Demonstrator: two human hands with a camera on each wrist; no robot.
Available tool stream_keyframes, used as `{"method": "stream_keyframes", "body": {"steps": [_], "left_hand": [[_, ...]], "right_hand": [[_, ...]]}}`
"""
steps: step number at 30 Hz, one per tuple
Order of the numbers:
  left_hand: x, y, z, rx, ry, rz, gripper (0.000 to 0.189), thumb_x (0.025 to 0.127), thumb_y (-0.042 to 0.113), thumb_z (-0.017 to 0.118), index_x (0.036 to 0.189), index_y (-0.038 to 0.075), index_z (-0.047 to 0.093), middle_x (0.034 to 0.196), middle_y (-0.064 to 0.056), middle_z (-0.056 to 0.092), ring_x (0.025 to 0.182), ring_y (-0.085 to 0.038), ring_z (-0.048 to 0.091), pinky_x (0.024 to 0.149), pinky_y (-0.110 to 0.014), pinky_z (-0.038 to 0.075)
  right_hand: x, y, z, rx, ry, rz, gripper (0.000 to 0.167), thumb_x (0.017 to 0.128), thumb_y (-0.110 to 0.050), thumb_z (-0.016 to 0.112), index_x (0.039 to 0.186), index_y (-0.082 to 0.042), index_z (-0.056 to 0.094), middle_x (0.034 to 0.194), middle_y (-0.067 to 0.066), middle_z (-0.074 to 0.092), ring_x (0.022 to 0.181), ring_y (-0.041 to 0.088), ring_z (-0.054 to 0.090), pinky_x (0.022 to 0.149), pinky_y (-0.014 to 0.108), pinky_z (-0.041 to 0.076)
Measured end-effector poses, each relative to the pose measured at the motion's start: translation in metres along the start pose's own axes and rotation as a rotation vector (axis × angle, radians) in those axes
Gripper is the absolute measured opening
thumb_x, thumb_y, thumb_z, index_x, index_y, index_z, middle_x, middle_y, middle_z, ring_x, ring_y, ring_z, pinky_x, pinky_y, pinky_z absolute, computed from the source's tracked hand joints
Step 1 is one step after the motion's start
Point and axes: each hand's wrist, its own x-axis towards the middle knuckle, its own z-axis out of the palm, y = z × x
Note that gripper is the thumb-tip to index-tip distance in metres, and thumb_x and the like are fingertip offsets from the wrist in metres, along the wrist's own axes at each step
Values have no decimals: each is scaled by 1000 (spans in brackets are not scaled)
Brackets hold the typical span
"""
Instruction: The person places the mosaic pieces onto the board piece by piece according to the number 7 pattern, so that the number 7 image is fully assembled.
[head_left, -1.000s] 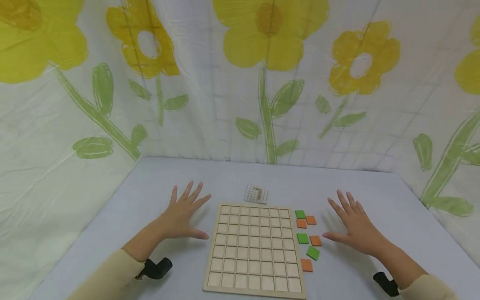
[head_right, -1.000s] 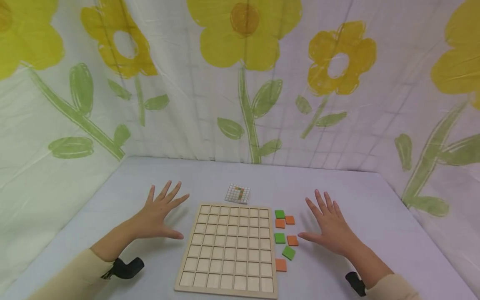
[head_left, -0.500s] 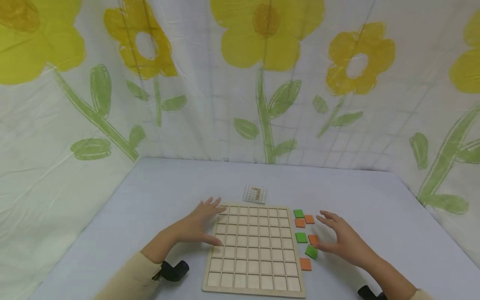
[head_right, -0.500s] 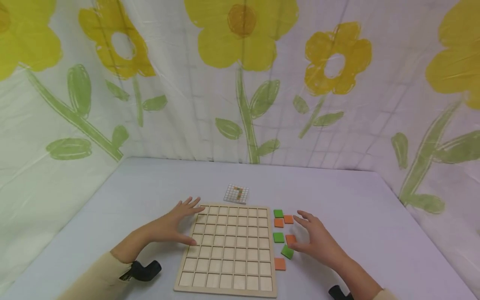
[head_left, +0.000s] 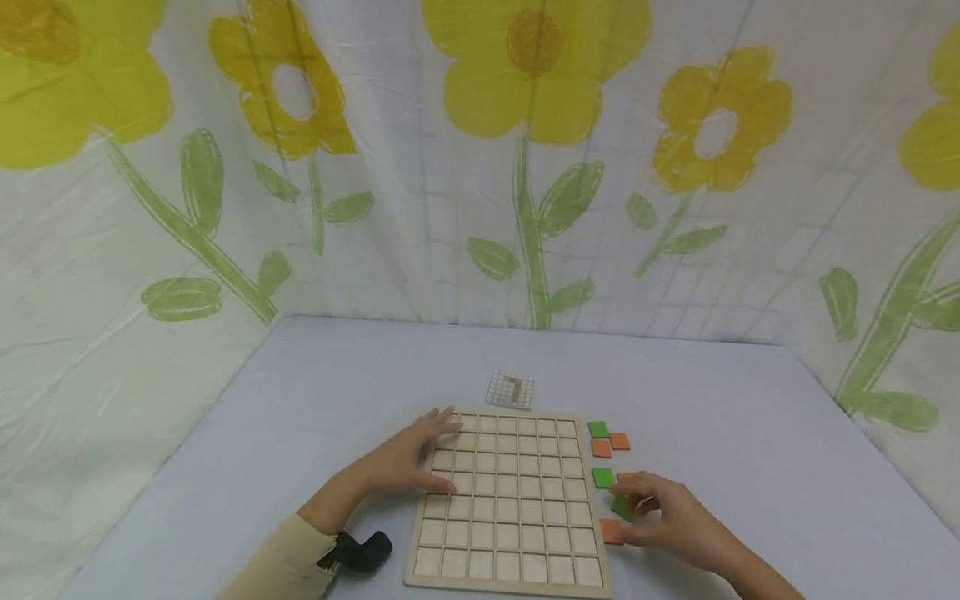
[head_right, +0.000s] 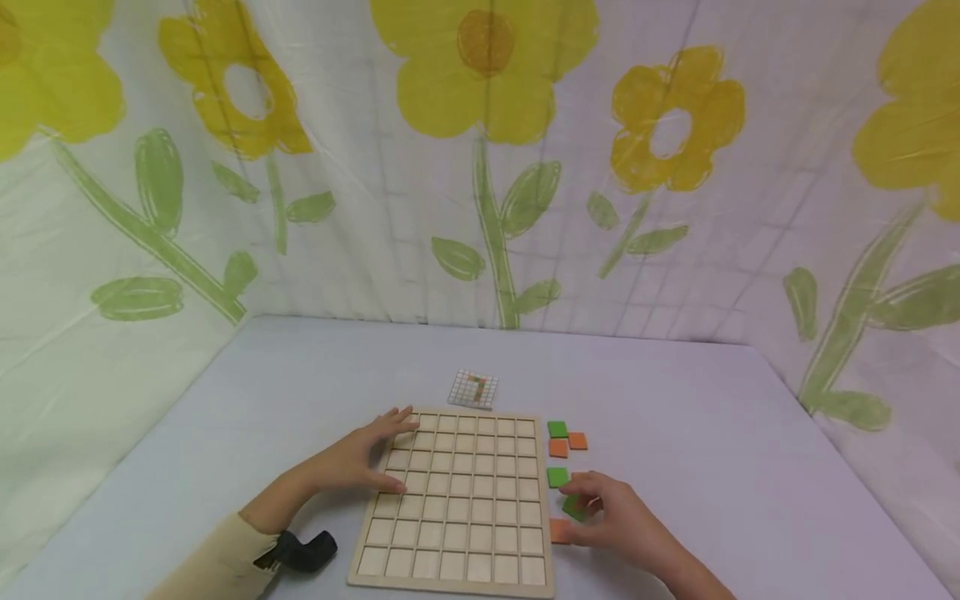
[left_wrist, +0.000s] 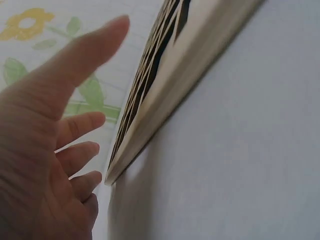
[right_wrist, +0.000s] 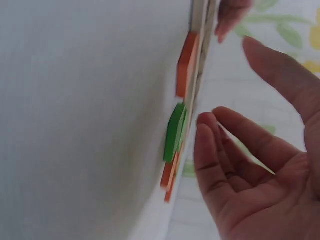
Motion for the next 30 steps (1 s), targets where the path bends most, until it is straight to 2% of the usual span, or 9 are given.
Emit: {"method": "stream_keyframes", "body": {"steps": [6,13,18,24,30], "left_hand": [[1,-3,5,20,20,4,89,68,50,77,141,16,41,155,-7,21,144,-34,11,115,-58,12],[-2,-9,5,28,37,13,87,65,52,78,137,15,46,154,-6,27,144,-33,13,114,-58,14],[-3,-13,4,36,28,19,88,64,55,77,137,16,47,154,-5,26,145,-31,10,114,-58,12],[-4,-15,4,36,23,36,90,63,54,78,137,14,46,154,-6,26,145,-33,10,114,-59,12],[-4,-15,3,46,19,31,91,62,56,78,137,16,46,154,-4,26,145,-31,10,114,-59,12]], "right_hand": [[-4,3,8,80,-32,-26,42,75,-28,76,107,-4,65,102,7,65,79,-1,55,72,19,53],[-5,7,11,98,-47,-46,38,75,-26,76,105,-3,67,98,5,63,77,-1,53,69,19,53],[-6,11,13,85,-55,-76,33,77,-25,75,102,-4,68,96,3,62,76,-2,52,67,19,53],[-5,11,12,58,-57,-48,26,77,-22,75,97,-8,69,93,0,60,77,-2,53,68,19,54],[-5,12,12,43,-54,-47,21,77,-21,75,93,-10,68,91,-2,60,76,-3,53,67,19,54]]}}
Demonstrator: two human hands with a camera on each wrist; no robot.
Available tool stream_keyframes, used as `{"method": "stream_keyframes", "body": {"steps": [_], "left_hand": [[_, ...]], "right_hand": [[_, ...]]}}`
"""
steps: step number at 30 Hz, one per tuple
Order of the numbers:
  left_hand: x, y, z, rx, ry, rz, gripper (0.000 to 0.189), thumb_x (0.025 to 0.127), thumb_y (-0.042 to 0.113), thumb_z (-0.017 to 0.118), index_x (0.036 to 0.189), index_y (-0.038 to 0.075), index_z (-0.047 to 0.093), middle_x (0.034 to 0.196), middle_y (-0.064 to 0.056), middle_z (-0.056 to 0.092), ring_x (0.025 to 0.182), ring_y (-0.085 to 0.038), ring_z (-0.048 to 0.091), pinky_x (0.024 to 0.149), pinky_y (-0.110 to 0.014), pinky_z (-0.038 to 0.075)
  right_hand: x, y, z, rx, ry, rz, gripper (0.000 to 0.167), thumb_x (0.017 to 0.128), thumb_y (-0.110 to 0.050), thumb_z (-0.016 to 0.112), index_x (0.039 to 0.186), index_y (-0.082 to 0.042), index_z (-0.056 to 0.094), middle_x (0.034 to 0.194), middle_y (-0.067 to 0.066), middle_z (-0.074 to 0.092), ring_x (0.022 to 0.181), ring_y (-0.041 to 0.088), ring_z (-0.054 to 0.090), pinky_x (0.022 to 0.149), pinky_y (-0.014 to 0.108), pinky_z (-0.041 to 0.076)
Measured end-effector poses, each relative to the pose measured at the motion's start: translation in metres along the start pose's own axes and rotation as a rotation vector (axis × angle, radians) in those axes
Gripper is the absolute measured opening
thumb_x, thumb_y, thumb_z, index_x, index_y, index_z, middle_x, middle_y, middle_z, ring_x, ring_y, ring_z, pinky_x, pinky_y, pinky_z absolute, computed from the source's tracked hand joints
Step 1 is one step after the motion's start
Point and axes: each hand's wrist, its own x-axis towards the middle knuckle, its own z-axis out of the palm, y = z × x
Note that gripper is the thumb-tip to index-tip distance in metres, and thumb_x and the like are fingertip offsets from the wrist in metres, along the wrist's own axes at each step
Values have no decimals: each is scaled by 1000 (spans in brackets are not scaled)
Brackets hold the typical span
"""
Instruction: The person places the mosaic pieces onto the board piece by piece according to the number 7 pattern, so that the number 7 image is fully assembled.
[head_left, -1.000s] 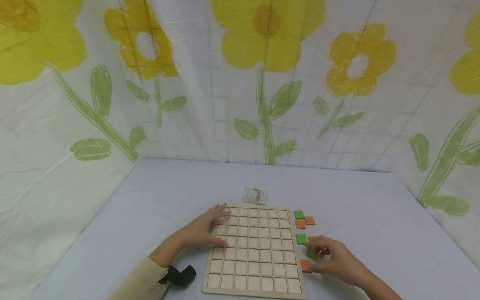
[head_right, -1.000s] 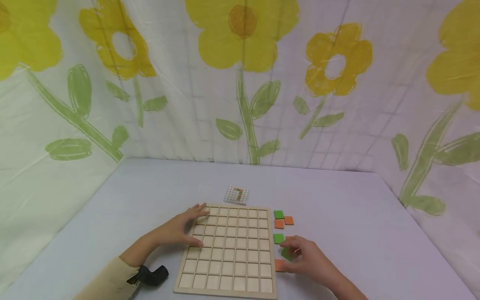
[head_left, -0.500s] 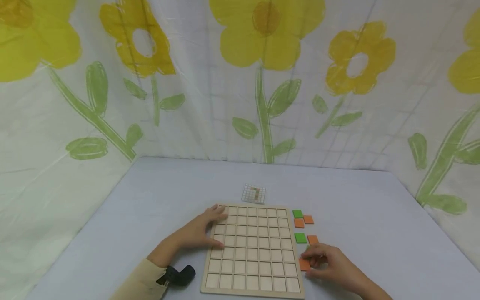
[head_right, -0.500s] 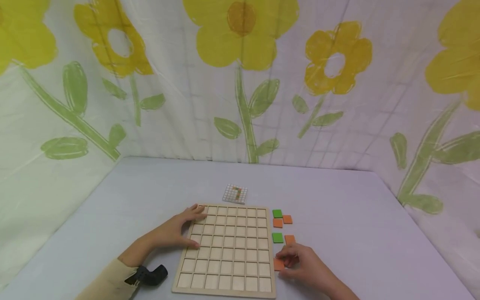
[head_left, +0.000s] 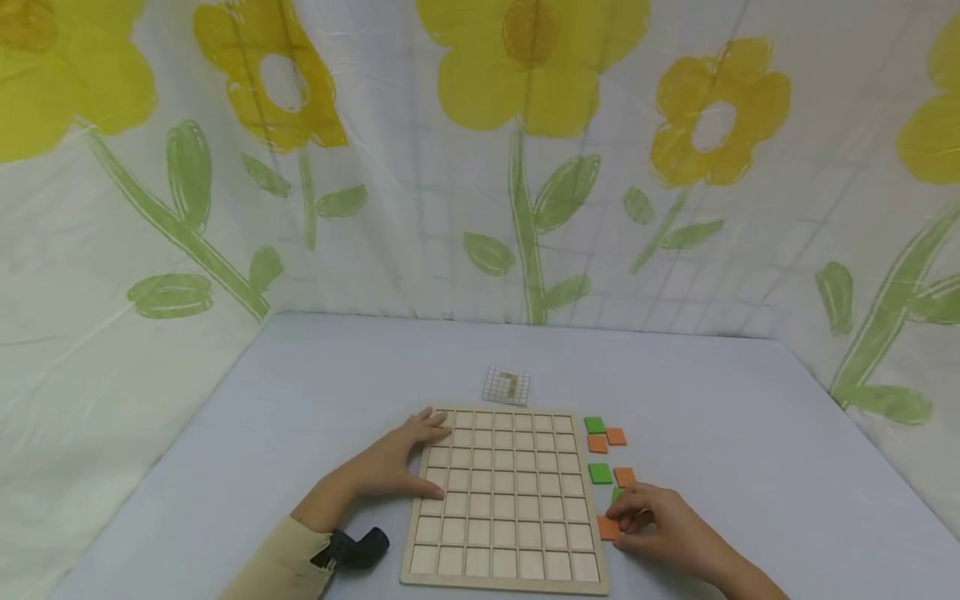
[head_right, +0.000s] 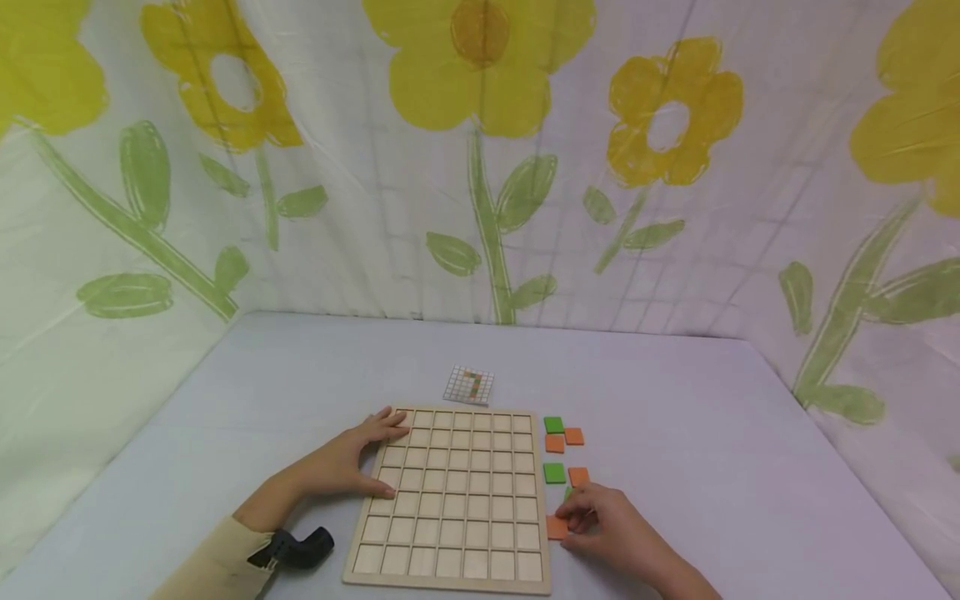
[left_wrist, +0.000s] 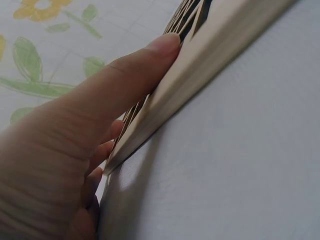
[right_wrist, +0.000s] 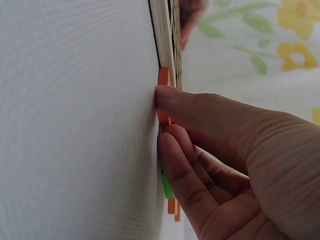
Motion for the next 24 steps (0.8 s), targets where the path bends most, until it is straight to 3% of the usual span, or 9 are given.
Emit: {"method": "stream_keyframes", "body": {"steps": [16,24], "left_hand": [[1,0,0,13,-20,5,93,62,56,78,139,16,44,155,-2,24,146,-30,8,114,-59,14],[0,-1,1,31,-9,1,93,61,57,78,139,17,45,154,-1,26,145,-29,10,115,-57,15]], "right_hand": [[3,1,-1,-26,-12,-22,18,75,-18,77,88,-10,66,86,-4,60,71,-3,52,62,18,52],[5,-6,-6,-106,-13,11,17,74,-15,76,86,-12,65,80,-8,59,70,-4,51,63,18,52]]}}
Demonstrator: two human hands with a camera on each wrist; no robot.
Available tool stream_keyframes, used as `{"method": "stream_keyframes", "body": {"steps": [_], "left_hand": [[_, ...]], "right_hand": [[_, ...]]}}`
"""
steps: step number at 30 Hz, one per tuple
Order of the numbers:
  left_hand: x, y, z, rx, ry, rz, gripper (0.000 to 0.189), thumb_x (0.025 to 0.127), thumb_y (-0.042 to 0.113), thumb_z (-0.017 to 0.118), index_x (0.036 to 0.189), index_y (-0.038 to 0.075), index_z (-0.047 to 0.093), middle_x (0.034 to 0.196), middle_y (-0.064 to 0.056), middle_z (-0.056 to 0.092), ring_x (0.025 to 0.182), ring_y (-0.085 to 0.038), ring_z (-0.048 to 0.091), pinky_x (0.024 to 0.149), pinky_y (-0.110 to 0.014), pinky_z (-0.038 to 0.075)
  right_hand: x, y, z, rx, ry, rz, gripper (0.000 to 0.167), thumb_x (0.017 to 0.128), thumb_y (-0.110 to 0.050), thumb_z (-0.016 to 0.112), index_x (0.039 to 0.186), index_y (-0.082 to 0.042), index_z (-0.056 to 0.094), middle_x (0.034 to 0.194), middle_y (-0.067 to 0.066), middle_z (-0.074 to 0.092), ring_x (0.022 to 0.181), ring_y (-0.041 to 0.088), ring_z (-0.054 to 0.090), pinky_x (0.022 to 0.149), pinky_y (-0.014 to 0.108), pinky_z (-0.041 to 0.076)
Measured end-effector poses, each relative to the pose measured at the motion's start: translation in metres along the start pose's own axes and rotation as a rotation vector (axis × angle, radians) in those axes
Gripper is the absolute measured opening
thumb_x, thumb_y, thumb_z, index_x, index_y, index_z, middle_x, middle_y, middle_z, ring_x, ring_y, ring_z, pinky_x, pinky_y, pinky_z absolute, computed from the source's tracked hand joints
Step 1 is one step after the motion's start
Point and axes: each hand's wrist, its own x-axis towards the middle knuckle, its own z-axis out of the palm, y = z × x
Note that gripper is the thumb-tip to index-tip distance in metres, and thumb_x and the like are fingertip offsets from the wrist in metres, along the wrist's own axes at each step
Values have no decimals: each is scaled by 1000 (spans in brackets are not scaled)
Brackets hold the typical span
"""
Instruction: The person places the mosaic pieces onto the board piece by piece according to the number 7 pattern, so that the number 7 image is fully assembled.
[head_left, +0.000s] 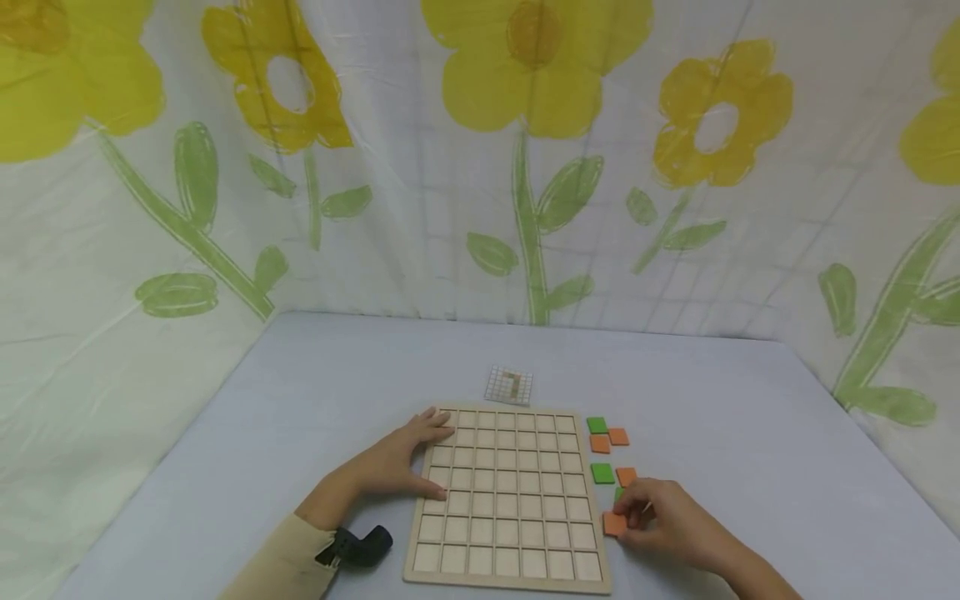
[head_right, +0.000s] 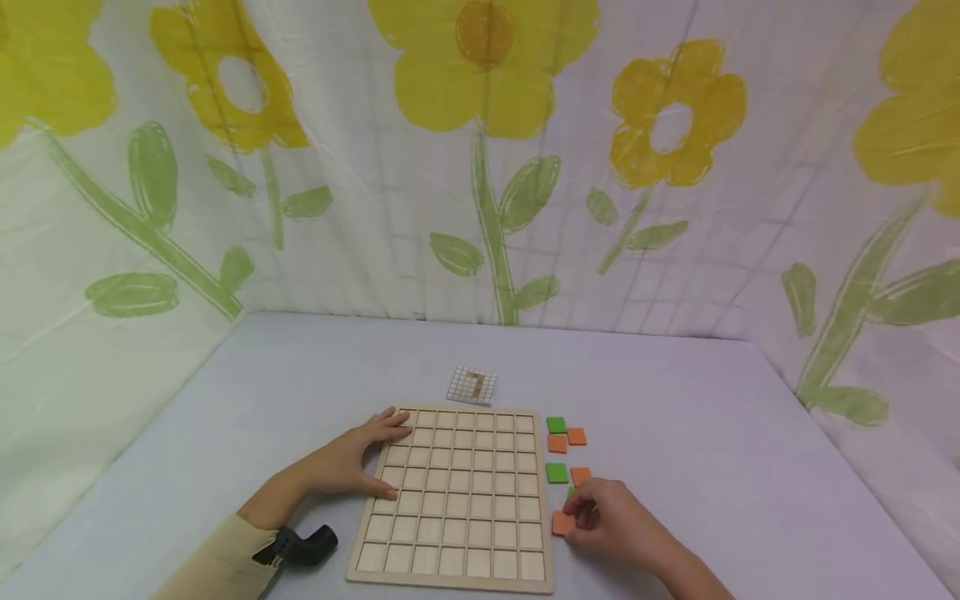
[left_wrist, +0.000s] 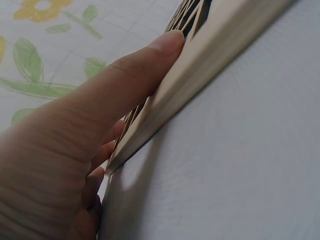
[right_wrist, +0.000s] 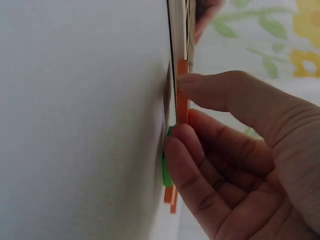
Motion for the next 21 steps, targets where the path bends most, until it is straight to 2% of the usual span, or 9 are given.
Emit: {"method": "stream_keyframes", "body": {"steps": [10,18,21], "left_hand": [[-1,1,0,-11,-9,-14,93,62,57,78,139,17,44,155,-1,25,146,-29,9,115,-57,14],[0,2,0,-4,-4,-29,93,61,57,78,139,19,44,155,1,25,146,-27,9,116,-55,14],[-1,2,0,-7,0,-31,92,61,56,78,138,18,45,154,0,26,146,-28,10,115,-56,14]], "right_hand": [[12,-9,-5,0,20,-61,17,75,-11,75,87,-9,64,80,-6,61,71,-2,53,63,20,53],[34,-22,-8,-37,70,-54,16,76,-9,73,90,-8,66,88,-1,66,77,2,59,66,20,54],[44,-28,-8,-33,83,-81,14,76,-9,73,89,-7,67,87,1,67,76,4,61,66,20,55]]}}
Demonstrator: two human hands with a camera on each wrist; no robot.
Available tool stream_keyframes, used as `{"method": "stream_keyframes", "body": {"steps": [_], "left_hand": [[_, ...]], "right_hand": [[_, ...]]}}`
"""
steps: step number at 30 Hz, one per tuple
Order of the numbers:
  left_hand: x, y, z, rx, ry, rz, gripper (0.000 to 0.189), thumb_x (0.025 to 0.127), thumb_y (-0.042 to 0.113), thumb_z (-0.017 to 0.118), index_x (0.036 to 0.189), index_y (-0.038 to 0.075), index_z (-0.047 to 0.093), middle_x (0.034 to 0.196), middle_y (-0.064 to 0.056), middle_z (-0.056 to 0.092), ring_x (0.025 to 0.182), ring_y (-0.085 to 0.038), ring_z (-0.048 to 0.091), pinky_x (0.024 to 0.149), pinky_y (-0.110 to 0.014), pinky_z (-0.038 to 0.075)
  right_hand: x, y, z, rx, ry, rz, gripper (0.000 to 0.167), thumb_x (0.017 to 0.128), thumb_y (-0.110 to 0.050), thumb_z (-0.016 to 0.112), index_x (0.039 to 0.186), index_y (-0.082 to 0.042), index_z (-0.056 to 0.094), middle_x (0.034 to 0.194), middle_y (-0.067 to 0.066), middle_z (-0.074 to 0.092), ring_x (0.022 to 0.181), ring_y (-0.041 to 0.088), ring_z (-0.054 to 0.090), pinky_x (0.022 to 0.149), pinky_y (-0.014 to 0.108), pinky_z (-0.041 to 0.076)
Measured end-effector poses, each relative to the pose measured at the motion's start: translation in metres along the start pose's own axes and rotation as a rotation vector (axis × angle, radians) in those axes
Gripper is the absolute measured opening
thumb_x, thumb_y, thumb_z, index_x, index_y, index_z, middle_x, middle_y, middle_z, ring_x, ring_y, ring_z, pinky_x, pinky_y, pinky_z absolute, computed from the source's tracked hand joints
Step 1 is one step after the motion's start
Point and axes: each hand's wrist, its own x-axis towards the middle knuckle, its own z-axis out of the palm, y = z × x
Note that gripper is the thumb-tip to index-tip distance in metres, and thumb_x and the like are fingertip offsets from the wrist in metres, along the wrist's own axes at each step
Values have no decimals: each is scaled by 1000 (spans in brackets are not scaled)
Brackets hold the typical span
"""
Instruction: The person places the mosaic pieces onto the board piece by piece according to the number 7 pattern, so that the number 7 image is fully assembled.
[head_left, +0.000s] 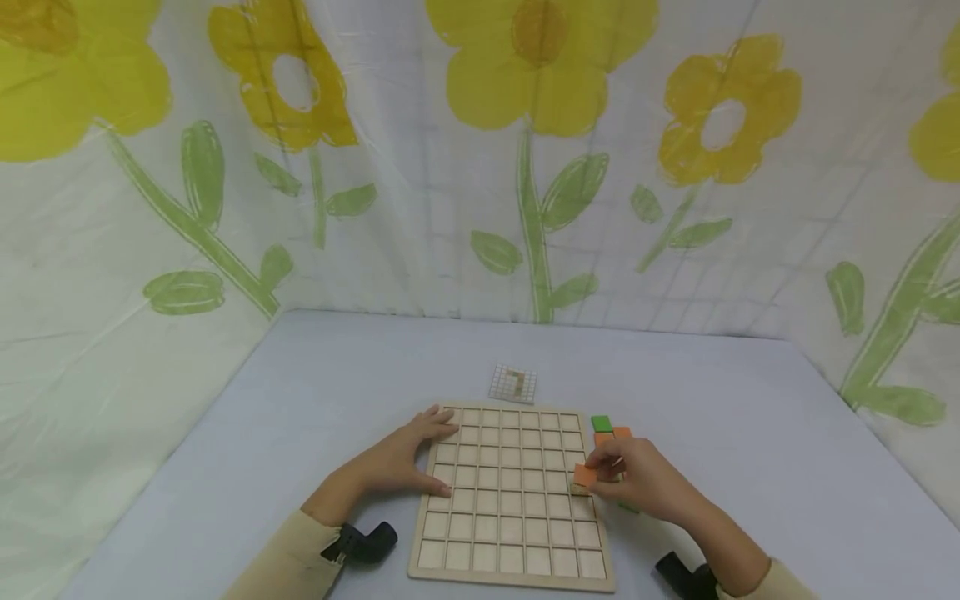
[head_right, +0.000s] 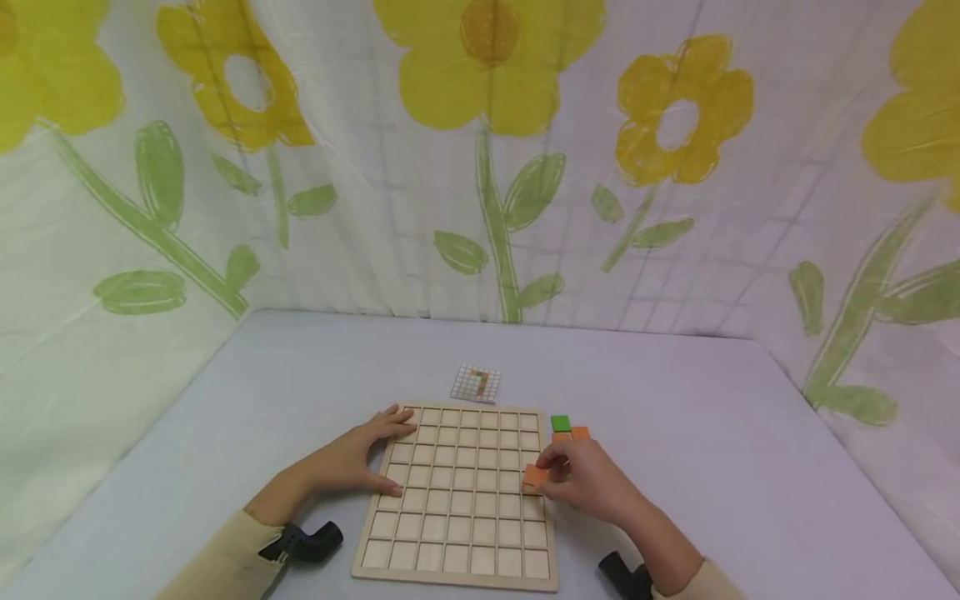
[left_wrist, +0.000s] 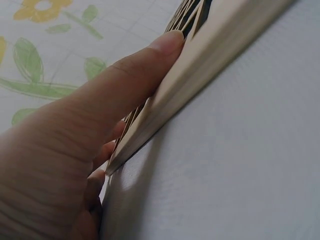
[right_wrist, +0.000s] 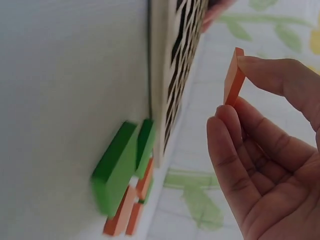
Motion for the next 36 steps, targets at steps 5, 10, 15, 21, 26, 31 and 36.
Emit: {"method": "stream_keyframes", "body": {"steps": [5,10,15,21,26,31,36], "left_hand": [[-1,0,0,-3,6,6,92,61,55,79,137,16,46,154,-4,26,145,-33,11,114,-59,15],[-2,-1,1,-3,12,4,91,60,55,79,137,18,46,154,-2,26,145,-31,11,115,-57,14],[-1,-1,1,-12,14,3,91,60,56,79,137,19,47,154,-1,26,145,-30,10,115,-56,13],[-1,0,2,-12,14,0,91,60,56,79,137,19,47,154,0,27,145,-29,11,116,-55,13],[-1,0,1,-15,10,-14,91,60,56,79,137,19,47,154,2,26,145,-28,11,116,-55,13],[0,1,0,-16,12,-10,90,61,55,79,137,20,47,154,1,27,145,-28,11,116,-55,14],[0,1,-1,-15,16,-7,89,60,55,79,136,20,48,154,1,27,145,-29,11,115,-56,14]], "right_hand": [[17,-7,6,-23,17,-15,15,77,-8,73,91,-6,67,87,0,66,75,3,58,67,21,55],[32,-14,13,-36,27,-2,17,78,-10,73,93,-7,66,88,-2,64,78,7,61,69,21,54],[49,-19,18,15,7,-33,18,78,-10,73,94,-5,67,89,3,65,77,10,62,68,18,53],[69,-25,27,40,-9,-49,16,79,-7,72,94,-5,68,90,5,66,78,10,61,68,18,53],[86,-28,34,88,-44,-45,16,80,-7,71,96,-4,68,95,9,67,83,15,64,69,20,55],[102,-35,38,88,-55,-44,17,81,-10,71,96,-4,69,95,9,68,83,16,65,70,20,55],[112,-40,41,103,-70,-42,18,80,-10,72,96,-3,69,97,11,68,85,17,65,71,22,55]]}}
